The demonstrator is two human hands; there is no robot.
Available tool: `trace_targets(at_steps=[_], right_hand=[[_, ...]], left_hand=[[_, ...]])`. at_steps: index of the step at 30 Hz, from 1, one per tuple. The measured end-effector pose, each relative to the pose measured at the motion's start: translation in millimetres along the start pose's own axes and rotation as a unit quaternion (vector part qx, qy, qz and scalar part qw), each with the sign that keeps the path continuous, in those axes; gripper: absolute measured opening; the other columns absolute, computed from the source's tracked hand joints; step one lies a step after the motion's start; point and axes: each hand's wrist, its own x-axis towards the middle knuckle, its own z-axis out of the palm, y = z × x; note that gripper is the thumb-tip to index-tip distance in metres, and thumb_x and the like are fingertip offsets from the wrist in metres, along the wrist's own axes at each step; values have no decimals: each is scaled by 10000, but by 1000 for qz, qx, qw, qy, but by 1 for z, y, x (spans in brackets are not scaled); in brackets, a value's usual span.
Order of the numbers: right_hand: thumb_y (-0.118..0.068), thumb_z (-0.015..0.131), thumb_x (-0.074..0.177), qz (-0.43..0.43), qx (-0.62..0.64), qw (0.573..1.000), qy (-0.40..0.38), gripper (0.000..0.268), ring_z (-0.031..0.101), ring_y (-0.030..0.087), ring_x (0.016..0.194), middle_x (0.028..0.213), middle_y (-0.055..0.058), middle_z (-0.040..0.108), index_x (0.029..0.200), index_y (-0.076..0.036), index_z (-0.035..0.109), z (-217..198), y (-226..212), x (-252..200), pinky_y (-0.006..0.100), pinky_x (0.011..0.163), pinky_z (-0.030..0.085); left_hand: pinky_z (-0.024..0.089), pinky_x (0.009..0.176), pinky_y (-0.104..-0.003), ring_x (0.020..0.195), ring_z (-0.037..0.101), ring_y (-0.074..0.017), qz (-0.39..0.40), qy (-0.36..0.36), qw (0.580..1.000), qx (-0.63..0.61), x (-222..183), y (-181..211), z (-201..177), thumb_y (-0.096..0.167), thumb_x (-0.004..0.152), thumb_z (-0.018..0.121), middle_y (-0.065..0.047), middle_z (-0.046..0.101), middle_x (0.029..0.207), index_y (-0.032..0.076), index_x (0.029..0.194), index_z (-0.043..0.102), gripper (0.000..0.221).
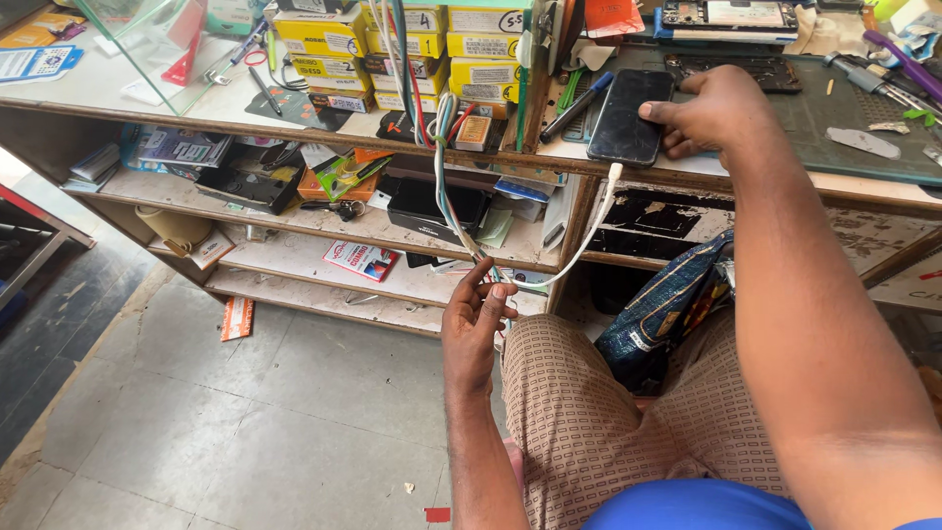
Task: The person holds a smartphone and removes its back cover to expose the internal battery and components. They then reattach the back cover and connect a charging cable to the device, observing the charging indicator on the screen.
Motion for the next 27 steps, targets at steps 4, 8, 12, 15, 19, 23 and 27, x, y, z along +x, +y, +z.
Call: trace_targets(at_steps=[4, 8, 12, 15, 19, 23, 27], right_hand=[[-213, 811, 896, 7, -62, 998, 4, 698, 724, 248, 682, 879, 244, 728, 1454, 56, 488, 2, -8, 1, 365, 577, 623], [-298, 771, 931, 26, -174, 984, -5, 613, 740, 239, 694, 915, 224, 750, 1387, 49, 550, 6, -24, 0, 366, 632, 625], [-435, 702, 973, 39, -301, 953, -11, 490, 754, 216, 696, 903, 168, 770, 1159, 18, 715, 9, -36, -6, 363, 743, 607], [-499, 660, 995, 37, -362, 931, -22, 524, 762, 202, 682, 808, 153, 775, 1063, 12, 753, 15, -44, -6, 369, 791, 608], [-511, 619, 1011, 21, -401, 916, -21, 543, 744, 181, 683, 739, 135, 773, 1031, 6, 782, 18, -49, -10, 369, 848, 592], [-530, 559, 1053, 20, -431, 901, -41, 600, 749, 201, 680, 816, 165, 808, 1062, 18, 804, 15, -50, -15, 343, 909, 578], [-501, 610, 991, 8, -388, 921, -35, 513, 773, 223, 699, 984, 147, 783, 1270, -76, 682, 9, -39, -10, 390, 879, 601]], left_hand=[[476, 657, -248, 772, 670, -112, -9, -6, 1000, 2, 0, 0, 2, 375, 892, 743, -79, 756, 998, 8, 1449, 557, 692], [493, 649, -251, 769, 670, -109, -8, -1, 1000, 5, 0, 0, 3, 353, 899, 744, -90, 758, 980, 6, 1433, 570, 661], [499, 640, -253, 757, 668, -108, -17, 7, 1000, 23, 1, 0, 5, 350, 892, 742, -94, 766, 966, 20, 1425, 582, 646], [489, 635, -254, 752, 663, -106, -19, 7, 999, 29, 0, -1, 5, 357, 891, 738, -90, 769, 966, 30, 1426, 587, 646], [498, 645, -259, 739, 645, -101, -21, 4, 999, 39, 1, -2, 5, 359, 885, 746, -84, 771, 958, 42, 1428, 591, 647], [482, 644, -256, 730, 633, -97, -21, 0, 999, 40, 0, -1, 4, 364, 888, 741, -75, 766, 957, 51, 1431, 594, 644], [478, 647, -255, 729, 630, -102, -23, -4, 999, 31, 0, -2, 6, 350, 887, 753, -71, 761, 950, 46, 1429, 591, 643]])
